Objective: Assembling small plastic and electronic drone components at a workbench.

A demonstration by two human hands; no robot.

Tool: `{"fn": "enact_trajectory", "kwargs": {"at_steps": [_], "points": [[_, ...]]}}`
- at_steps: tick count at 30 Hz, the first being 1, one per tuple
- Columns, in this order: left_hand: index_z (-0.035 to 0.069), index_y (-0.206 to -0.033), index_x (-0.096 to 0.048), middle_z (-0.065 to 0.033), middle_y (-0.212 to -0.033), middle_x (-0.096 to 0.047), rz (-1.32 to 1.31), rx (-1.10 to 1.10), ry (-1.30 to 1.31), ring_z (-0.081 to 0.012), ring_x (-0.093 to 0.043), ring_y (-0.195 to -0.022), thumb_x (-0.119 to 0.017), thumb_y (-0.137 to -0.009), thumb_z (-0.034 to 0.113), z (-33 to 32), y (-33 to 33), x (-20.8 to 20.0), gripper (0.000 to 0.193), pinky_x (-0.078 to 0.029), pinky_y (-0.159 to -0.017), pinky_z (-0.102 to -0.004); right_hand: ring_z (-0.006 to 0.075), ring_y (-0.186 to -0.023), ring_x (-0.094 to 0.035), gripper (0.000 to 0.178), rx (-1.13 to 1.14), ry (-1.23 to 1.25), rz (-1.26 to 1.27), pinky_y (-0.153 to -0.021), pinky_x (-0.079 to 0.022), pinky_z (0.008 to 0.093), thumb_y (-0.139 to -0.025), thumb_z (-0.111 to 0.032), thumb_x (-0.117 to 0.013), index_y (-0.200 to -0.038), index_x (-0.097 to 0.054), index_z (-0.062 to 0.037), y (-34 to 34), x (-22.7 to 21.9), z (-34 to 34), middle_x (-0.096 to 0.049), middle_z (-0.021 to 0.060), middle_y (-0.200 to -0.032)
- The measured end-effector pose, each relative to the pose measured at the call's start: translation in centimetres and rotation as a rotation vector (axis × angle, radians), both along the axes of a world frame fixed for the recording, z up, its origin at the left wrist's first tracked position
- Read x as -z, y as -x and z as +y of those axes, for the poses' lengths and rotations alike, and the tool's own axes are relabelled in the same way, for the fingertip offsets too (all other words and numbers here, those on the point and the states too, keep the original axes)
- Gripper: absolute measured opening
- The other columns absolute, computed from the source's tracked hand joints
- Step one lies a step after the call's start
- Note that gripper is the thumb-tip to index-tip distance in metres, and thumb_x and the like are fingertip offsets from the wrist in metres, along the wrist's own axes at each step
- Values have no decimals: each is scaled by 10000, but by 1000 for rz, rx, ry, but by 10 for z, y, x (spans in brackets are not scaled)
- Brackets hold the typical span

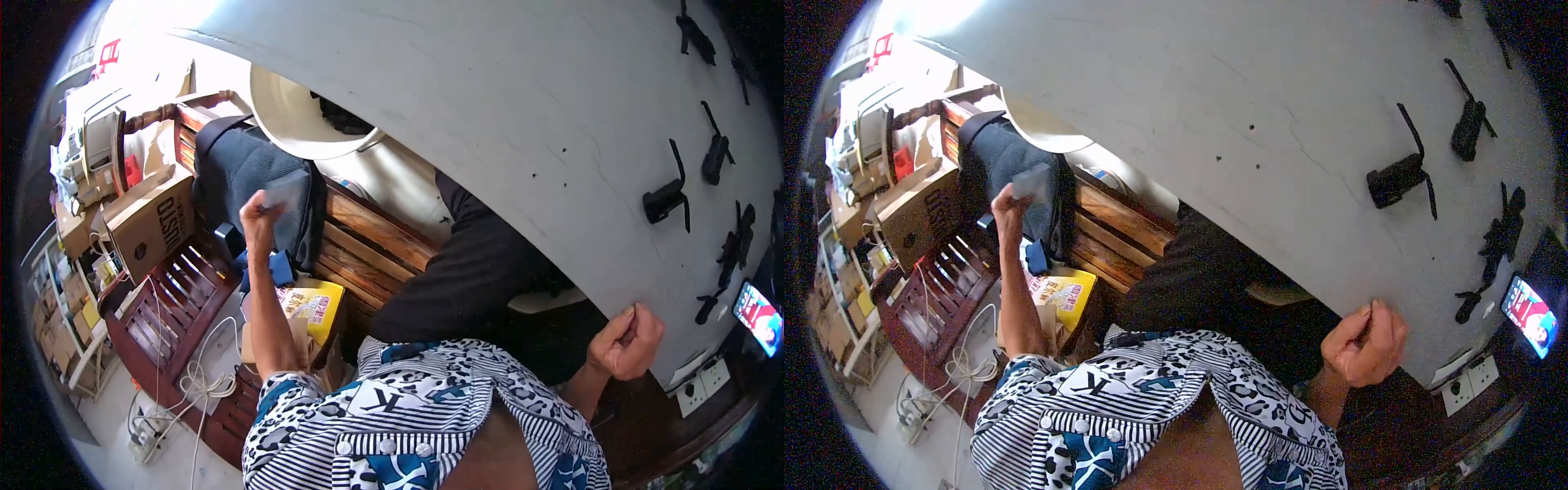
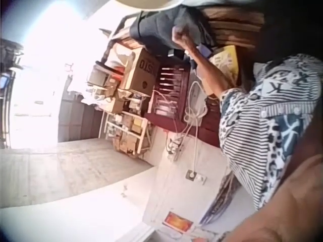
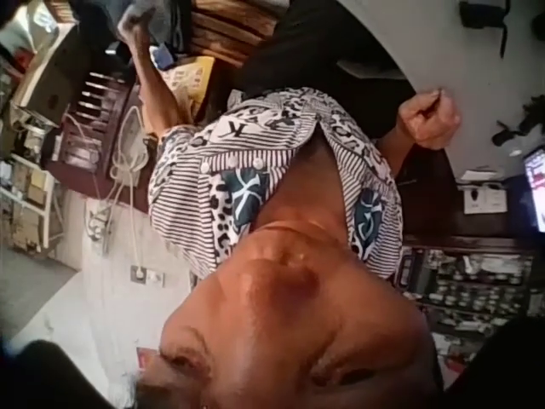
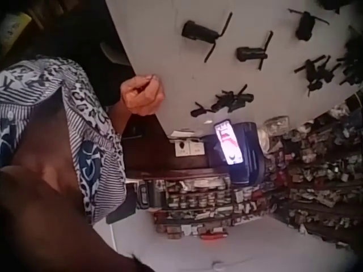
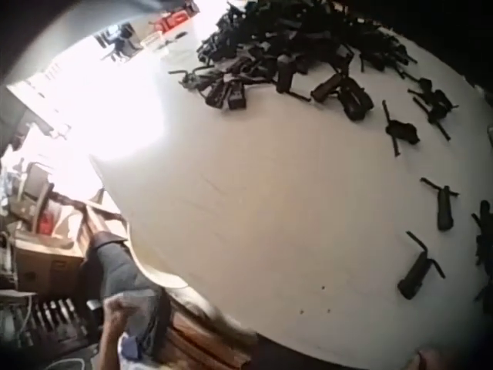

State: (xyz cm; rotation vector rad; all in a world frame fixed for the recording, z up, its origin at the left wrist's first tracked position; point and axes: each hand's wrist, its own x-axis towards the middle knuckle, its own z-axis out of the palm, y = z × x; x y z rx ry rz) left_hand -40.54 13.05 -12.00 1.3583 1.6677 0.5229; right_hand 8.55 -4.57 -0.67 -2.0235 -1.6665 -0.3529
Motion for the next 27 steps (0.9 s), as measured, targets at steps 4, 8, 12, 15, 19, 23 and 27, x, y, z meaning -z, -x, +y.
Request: {"fn": "enact_trajectory", "kwargs": {"at_steps": [4,8,12,15,19,23,27], "points": [[-22,-863,-594,-26,-821,-605,-58,380,480,-117,-563,-776,-571,-722,-64,9,-91,-4,149,-473,-655,-285,169,-489,-437,78,1,19,-43,-377,-281,242,-823,-2,-552,-864,-564,64,0,5,-2,-548,115,-683],[-3,-925,-605,-167,-902,-633,491,685,479,-286,-612,-842,-600,-733,181,-16,-114,105,266,-484,-738,-351,174,-492,-438,91,7,27,-27,-375,-280,246,-828,-17,-553,-863,-564,66,-2,3,-3,-550,120,-684],[9,-973,-601,-203,-932,-617,630,883,67,-364,-595,-855,-548,-766,245,-9,-103,193,319,-494,-714,-384,177,-489,-434,102,-9,7,-30,-375,-281,249,-834,-29,-550,-866,-559,67,-1,2,-2,-550,121,-686],[9,-971,-602,-202,-927,-618,614,863,-48,-364,-596,-851,-544,-768,241,-1,-108,197,314,-495,-708,-388,182,-497,-437,104,16,38,-14,-382,-285,247,-837,-30,-543,-873,-553,67,-2,1,-7,-552,123,-694],[10,-969,-602,-200,-921,-619,593,845,-203,-364,-596,-846,-538,-771,236,8,-119,202,307,-497,-700,-392,204,-522,-462,94,4,82,-32,-393,-310,262,-835,-16,-532,-877,-549,67,-1,1,-4,-558,127,-711],[11,-966,-602,-197,-915,-620,581,822,-341,-365,-597,-841,-533,-774,230,21,-126,205,300,-499,-693,-396,227,-543,-488,90,21,78,-54,-403,-341,275,-830,-3,-530,-880,-546,69,2,-1,-5,-568,132,-726],[11,-964,-602,-195,-908,-620,560,808,-481,-366,-598,-837,-527,-778,225,5,-132,198,293,-500,-685,-401,230,-547,-492,90,23,97,-54,-406,-351,276,-825,5,-534,-883,-548,72,-1,-1,-6,-571,134,-730]]}}
